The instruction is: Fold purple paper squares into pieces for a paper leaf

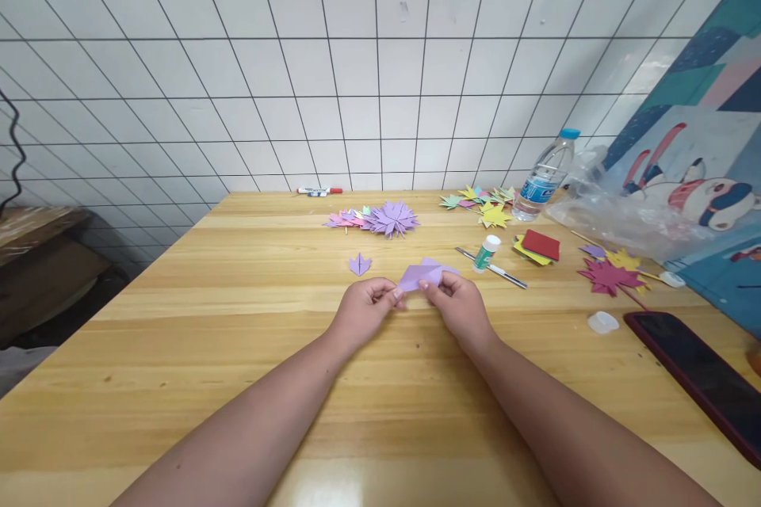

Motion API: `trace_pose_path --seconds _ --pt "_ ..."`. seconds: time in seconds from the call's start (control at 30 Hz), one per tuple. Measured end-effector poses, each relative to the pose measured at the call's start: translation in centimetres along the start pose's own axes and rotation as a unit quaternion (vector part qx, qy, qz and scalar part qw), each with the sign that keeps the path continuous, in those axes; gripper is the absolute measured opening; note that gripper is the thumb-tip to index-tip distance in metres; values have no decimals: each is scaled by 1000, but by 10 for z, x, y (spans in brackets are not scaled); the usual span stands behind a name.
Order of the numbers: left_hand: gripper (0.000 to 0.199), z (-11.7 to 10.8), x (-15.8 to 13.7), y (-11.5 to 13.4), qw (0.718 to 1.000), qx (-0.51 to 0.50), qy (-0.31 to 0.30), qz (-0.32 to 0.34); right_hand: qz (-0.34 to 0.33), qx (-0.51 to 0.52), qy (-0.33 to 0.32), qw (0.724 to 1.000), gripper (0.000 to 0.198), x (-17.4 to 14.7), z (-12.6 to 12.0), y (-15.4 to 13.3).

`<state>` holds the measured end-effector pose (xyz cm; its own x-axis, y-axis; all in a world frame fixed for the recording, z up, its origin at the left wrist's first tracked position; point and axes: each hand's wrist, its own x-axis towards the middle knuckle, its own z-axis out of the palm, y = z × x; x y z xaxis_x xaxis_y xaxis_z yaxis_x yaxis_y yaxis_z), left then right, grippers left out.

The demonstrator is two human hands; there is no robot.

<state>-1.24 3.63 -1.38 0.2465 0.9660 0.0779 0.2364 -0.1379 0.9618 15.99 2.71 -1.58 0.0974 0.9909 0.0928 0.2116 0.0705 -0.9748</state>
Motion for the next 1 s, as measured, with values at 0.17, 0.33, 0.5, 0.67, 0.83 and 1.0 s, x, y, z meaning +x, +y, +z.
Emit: trace_pose_path --seconds 0.17,0.33,0.5,0.67,0.83,1.0 --pt "27 -7 2 2 994 -73 66 -43 32 66 26 997 33 1 -3 -6" --pt "31 -2 0 2 999 -50 0 -20 4 37 -16 999 31 -1 0 -3" --pt "27 3 -3 0 999 -35 -27 -5 -13 23 -39 999 26 -2 4 1" --pt "35 -1 -2 1 999 -48 -18 -6 19 52 -22 998 27 0 1 -2" --pt "32 -1 -2 2 996 -83 -12 -20 34 68 -27 997 27 1 -1 -4" --pt "23 0 0 -3 999 -54 -8 2 -3 68 -72 995 24 -1 2 -4"
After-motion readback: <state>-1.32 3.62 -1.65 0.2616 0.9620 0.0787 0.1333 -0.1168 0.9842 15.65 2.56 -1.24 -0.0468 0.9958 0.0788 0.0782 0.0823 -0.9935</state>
